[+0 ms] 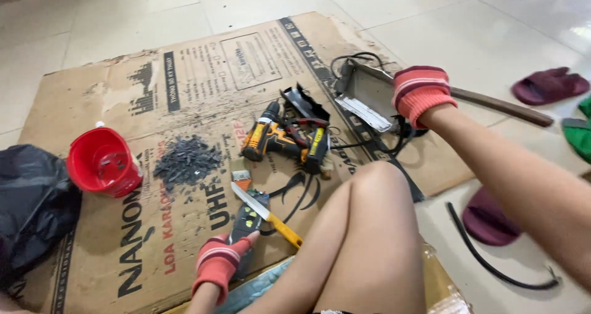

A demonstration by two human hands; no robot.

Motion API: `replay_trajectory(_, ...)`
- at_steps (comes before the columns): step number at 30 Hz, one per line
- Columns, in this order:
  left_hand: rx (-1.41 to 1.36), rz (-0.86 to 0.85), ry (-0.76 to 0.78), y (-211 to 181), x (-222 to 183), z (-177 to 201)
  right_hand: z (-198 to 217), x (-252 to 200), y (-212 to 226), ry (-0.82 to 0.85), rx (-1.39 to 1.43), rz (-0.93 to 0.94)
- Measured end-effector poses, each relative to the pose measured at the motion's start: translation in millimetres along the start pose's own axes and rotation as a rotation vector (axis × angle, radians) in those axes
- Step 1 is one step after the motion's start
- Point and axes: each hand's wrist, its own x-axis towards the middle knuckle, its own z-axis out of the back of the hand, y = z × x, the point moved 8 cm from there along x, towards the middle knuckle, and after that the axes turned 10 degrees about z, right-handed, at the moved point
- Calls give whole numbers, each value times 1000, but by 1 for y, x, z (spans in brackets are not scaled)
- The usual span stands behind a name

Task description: A person sitting on the floor uses a utility knife to scrape material off an electronic component, creating a pile of shavings on a cardboard surface.

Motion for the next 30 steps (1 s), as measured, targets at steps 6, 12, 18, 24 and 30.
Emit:
replay_trajectory(6, -168, -73, 27, -4, -9, 0, -44, -75, -16, -36, 112, -100)
replay_trajectory(12, -33, -13, -34, 3, 12, -9, -61, -102, 49, -78, 241, -147)
replay_trajectory(18, 69, 13, 85, -1, -5, -7, -43, -64, 86, -151, 349, -168)
replay_trajectory(24, 106, 1, 88, -4, -7, -8, -25, -26, 105, -208, 442, -185)
replay_trajectory(30, -162, -22, -58, -41, -31, 44, -18, -30, 131, -251, 538, -266)
